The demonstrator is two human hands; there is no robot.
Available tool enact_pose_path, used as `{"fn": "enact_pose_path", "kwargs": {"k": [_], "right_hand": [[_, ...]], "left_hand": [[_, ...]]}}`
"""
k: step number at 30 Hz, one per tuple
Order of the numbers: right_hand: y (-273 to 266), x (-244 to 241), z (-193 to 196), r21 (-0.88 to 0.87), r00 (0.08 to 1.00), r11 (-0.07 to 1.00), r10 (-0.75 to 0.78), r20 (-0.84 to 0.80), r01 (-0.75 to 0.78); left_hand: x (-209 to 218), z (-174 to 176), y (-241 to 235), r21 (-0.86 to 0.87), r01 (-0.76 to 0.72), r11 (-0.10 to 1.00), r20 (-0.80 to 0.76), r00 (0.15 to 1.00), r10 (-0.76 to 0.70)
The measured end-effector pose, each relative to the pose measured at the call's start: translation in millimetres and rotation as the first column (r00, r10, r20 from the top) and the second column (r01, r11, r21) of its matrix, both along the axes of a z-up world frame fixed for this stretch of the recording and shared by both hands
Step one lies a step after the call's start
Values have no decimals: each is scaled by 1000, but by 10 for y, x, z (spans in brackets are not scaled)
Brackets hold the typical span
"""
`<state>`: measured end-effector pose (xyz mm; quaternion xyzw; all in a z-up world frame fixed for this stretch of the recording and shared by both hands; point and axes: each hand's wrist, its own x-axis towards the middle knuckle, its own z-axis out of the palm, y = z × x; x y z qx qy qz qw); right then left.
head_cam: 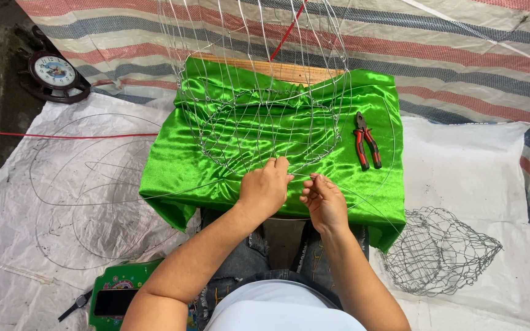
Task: The person weaves thin metal wire through a wire mesh basket frame using pliers to bend and secure the wire. The person repeatedly threads the wire through the mesh and tightens it to form a basket structure.
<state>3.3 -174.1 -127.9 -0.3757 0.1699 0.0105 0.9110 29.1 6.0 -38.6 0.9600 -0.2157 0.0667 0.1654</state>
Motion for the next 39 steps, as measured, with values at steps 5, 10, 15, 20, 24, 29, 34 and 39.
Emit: {"fn": "enact_pose_path", "kwargs": {"k": [5,10,15,20,24,29,34,39], "right_hand": [[-109,-65,32,-453,979,876,87,-184,-163],[-156,-77,343,-917,910,-4,124,396,399],[-3,171,128,-878,808,57,367,461,475],[-23,230,-4,-934,881,240,332,335,265],[-12,216,7,-921,888,338,341,310,192],[19,225,72,-860,896,505,345,281,75],[-1,243,121,-839,899,544,358,253,19],[19,265,126,-794,893,608,370,255,-25]], "left_hand": [[28,-36,5,44,5,999,-36,999,-3],[10,22,5,33,0,999,-37,999,1],[0,14,15,48,0,999,-48,999,2],[-48,221,60,18,-10,1000,-54,998,11],[-22,138,108,14,4,1000,7,1000,-4],[22,20,112,-1,-10,1000,37,999,10],[13,126,97,11,-14,1000,66,998,14],[12,110,118,-1,-9,1000,74,997,9]]}}
